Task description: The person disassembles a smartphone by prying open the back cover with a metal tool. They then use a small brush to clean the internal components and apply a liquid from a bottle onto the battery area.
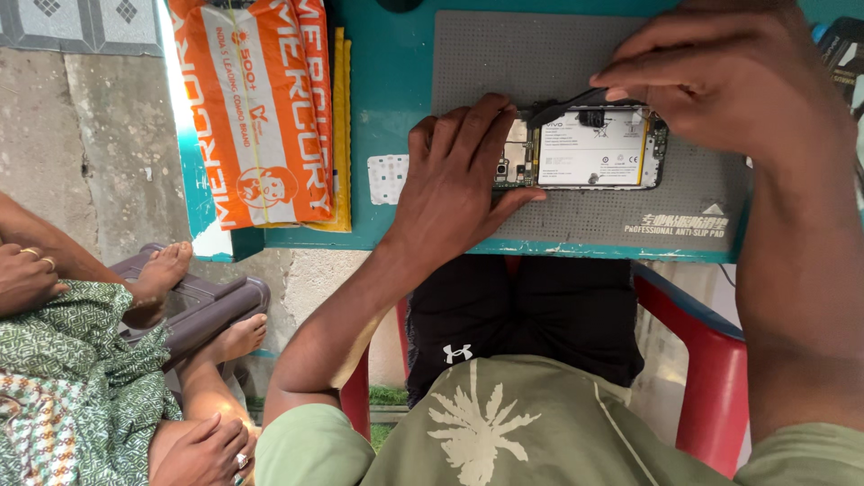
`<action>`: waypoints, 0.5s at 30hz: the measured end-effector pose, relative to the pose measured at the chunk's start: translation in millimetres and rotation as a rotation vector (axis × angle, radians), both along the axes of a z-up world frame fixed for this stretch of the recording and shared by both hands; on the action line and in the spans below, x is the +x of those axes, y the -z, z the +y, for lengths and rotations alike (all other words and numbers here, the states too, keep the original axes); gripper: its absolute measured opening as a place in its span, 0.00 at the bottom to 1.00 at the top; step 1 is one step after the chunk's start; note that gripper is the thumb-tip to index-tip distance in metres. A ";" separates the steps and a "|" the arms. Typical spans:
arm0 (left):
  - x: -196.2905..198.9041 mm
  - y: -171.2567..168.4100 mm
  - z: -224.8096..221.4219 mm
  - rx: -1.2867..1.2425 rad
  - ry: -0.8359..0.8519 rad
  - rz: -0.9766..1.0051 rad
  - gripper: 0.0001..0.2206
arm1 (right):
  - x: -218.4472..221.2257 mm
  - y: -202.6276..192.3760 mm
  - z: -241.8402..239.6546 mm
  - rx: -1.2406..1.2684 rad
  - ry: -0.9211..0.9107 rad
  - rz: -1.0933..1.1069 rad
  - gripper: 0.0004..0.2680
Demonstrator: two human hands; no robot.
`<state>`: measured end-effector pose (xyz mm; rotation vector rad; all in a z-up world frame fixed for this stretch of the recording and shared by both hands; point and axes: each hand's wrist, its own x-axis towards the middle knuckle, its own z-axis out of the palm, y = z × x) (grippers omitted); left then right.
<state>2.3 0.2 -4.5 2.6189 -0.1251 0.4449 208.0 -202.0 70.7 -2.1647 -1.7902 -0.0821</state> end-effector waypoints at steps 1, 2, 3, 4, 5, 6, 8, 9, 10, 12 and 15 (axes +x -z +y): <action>-0.6 0.3 0.4 -0.003 0.001 -0.001 0.40 | 0.7 2.0 1.3 -0.023 0.008 0.018 0.07; -0.7 0.4 0.4 -0.007 0.003 -0.003 0.40 | 1.1 2.8 2.0 -0.046 0.016 0.035 0.09; -0.7 0.2 -0.2 -0.008 0.003 0.001 0.40 | 0.2 3.4 2.8 -0.075 0.010 0.049 0.13; -0.4 -0.2 -0.2 -0.006 0.002 0.004 0.40 | -1.4 4.4 5.1 -0.102 0.003 0.061 0.16; -0.2 -0.8 -0.1 -0.005 0.001 0.007 0.40 | -2.5 4.1 7.2 -0.129 -0.004 0.074 0.20; -0.5 -1.3 0.1 -0.003 0.000 0.009 0.40 | -3.5 3.0 9.2 -0.113 -0.024 0.084 0.20; -0.9 -1.7 0.4 -0.001 0.000 0.013 0.40 | -5.6 0.1 13.6 -0.082 -0.065 0.103 0.22; -0.8 -1.6 0.5 -0.007 0.001 0.012 0.40 | -5.2 -2.9 14.3 -0.062 -0.073 0.081 0.21; -0.7 -1.3 0.4 -0.013 0.000 0.012 0.40 | -4.0 -6.2 14.2 -0.042 -0.081 0.059 0.21; -0.5 -1.3 0.5 -0.019 0.001 0.008 0.40 | -3.3 -9.5 13.4 -0.020 -0.066 0.118 0.17; -1.0 -1.9 0.6 -0.027 0.000 0.012 0.40 | -2.2 -8.7 8.8 -0.007 0.016 0.308 0.08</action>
